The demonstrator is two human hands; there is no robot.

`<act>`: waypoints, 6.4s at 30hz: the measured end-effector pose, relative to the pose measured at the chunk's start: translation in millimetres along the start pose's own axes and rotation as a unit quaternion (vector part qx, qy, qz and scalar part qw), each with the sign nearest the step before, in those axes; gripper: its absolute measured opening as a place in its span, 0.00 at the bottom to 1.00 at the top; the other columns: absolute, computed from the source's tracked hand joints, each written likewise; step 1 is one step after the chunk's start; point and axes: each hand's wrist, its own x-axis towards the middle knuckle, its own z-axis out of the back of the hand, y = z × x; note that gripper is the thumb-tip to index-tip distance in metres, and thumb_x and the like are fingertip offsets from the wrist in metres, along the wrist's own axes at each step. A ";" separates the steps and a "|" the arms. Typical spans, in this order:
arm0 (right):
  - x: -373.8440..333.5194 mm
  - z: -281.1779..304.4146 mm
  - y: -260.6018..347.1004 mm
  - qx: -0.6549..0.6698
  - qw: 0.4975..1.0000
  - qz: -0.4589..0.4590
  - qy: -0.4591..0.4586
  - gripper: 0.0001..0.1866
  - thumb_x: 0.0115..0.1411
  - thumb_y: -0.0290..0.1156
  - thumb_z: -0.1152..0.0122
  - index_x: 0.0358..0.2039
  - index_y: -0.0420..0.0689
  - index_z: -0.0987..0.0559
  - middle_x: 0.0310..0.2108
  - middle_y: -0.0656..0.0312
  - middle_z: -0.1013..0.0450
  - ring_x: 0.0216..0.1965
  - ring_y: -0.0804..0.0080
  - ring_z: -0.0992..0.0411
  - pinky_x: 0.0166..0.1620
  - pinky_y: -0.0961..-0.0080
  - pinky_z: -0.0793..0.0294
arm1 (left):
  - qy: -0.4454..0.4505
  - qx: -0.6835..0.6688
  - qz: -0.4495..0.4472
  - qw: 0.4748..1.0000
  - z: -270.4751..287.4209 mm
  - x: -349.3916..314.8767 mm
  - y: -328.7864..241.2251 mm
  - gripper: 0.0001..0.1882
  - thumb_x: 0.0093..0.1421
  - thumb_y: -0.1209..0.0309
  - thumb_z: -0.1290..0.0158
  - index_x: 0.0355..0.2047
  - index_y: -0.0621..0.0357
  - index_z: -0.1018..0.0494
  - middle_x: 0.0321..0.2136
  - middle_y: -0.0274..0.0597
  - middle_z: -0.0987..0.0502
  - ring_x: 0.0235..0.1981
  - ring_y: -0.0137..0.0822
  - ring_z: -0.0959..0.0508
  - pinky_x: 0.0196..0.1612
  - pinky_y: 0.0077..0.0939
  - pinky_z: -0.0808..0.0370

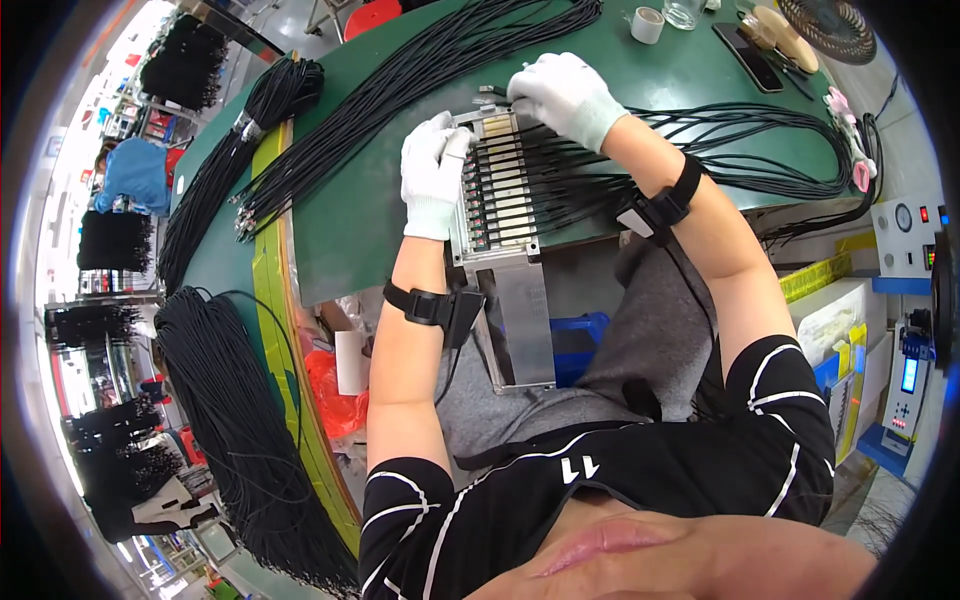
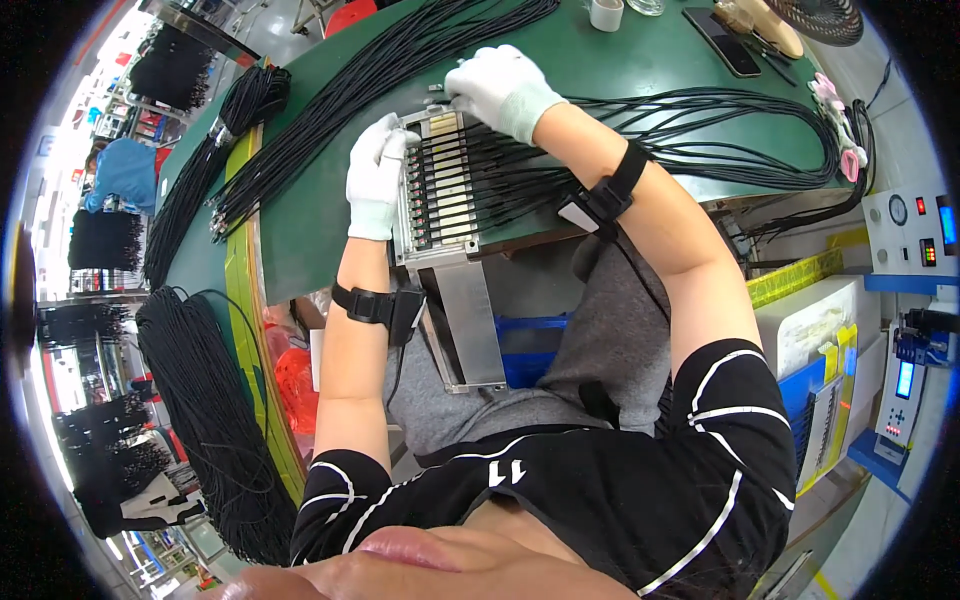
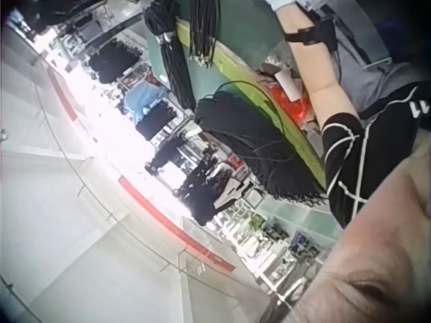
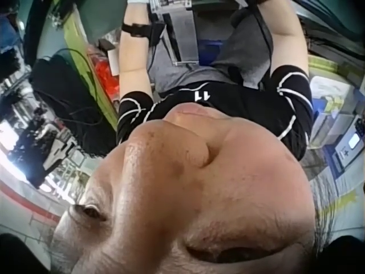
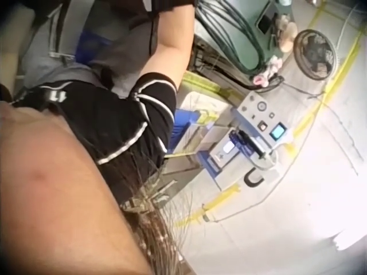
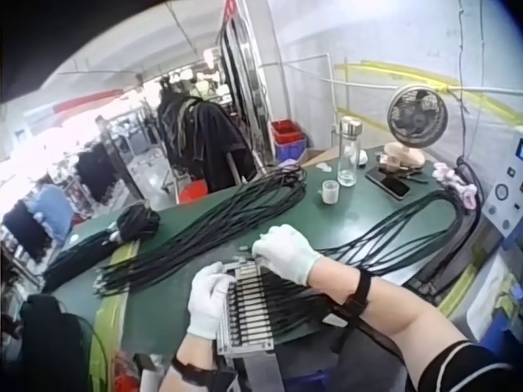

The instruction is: The person places cables into a metal jig, moves the jig to a machine, and then removes the cables from the jig. After setting the jig aside, the person gathers the cables and places them onto a pile before starting the process again.

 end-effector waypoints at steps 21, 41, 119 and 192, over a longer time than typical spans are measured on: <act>-5.9 -2.3 -6.8 0.112 0.992 -0.030 0.039 0.07 0.56 0.39 0.39 0.33 0.53 0.18 0.28 0.61 0.24 0.37 0.58 0.26 0.44 0.63 0.26 | -0.070 0.110 0.104 0.986 12.3 3.9 -2.5 0.14 0.62 0.57 0.47 0.39 0.50 0.18 0.42 0.40 0.19 0.49 0.42 0.25 0.62 0.39 0.37; -6.6 -8.1 -4.8 0.005 0.998 -0.053 0.024 0.05 0.56 0.39 0.39 0.30 0.54 0.20 0.31 0.65 0.24 0.40 0.62 0.27 0.45 0.65 0.28 | 0.043 0.310 -0.094 0.945 -2.1 -2.4 -25.5 0.21 0.60 0.44 0.50 0.51 0.28 0.23 0.62 0.57 0.38 0.62 0.57 0.39 0.68 0.51 0.52; -1.5 -9.2 39.7 0.056 0.988 0.118 -0.085 0.13 0.50 0.48 0.34 0.27 0.53 0.20 0.29 0.69 0.24 0.39 0.68 0.26 0.41 0.67 0.28 | -0.008 -0.281 0.132 0.951 8.7 -0.9 -44.4 0.13 0.63 0.70 0.46 0.43 0.66 0.23 0.29 0.36 0.22 0.32 0.25 0.25 0.37 0.18 0.30; -1.9 -16.3 -2.6 0.089 0.995 -0.012 -0.043 0.06 0.53 0.36 0.36 0.32 0.53 0.18 0.29 0.66 0.25 0.40 0.62 0.28 0.46 0.65 0.29 | -0.101 0.032 0.143 0.984 14.8 6.1 -6.9 0.12 0.59 0.59 0.42 0.37 0.51 0.18 0.44 0.42 0.20 0.51 0.42 0.26 0.56 0.35 0.32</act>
